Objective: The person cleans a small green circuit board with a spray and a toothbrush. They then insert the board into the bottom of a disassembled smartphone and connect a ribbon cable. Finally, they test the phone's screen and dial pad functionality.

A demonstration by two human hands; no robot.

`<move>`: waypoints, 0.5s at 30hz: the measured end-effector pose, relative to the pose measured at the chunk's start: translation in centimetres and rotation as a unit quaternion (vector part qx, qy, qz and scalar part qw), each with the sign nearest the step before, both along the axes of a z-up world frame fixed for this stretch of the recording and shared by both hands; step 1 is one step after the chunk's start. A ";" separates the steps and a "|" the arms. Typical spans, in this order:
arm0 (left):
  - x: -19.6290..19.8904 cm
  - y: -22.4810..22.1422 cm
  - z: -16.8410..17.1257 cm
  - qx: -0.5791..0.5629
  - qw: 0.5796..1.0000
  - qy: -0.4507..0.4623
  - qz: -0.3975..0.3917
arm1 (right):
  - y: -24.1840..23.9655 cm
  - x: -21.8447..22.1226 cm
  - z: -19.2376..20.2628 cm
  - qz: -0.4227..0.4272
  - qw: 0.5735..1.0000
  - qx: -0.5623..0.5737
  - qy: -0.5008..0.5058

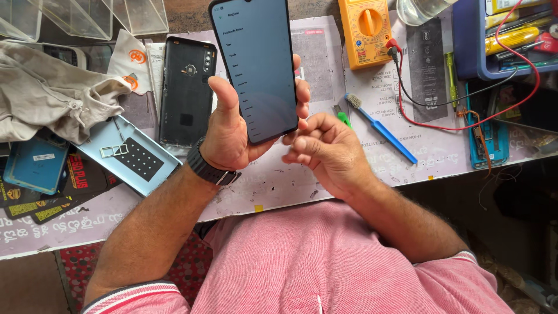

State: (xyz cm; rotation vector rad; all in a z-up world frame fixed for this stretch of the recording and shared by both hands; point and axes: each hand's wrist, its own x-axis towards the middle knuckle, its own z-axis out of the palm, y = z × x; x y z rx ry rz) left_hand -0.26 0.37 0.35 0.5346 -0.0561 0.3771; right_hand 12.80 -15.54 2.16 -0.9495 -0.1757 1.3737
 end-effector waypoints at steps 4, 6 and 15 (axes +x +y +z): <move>0.0 0.1 -0.3 -0.005 1.000 -0.006 0.009 | 0.4 -0.9 -0.4 -0.024 0.999 0.002 0.024; 0.0 0.3 -0.4 -0.008 1.000 -0.010 0.004 | 0.5 -0.7 -0.7 -0.017 0.999 -0.001 0.028; 0.0 0.2 -0.5 -0.012 1.000 -0.009 -0.005 | -0.3 -0.8 -1.5 -0.051 0.995 0.050 -0.072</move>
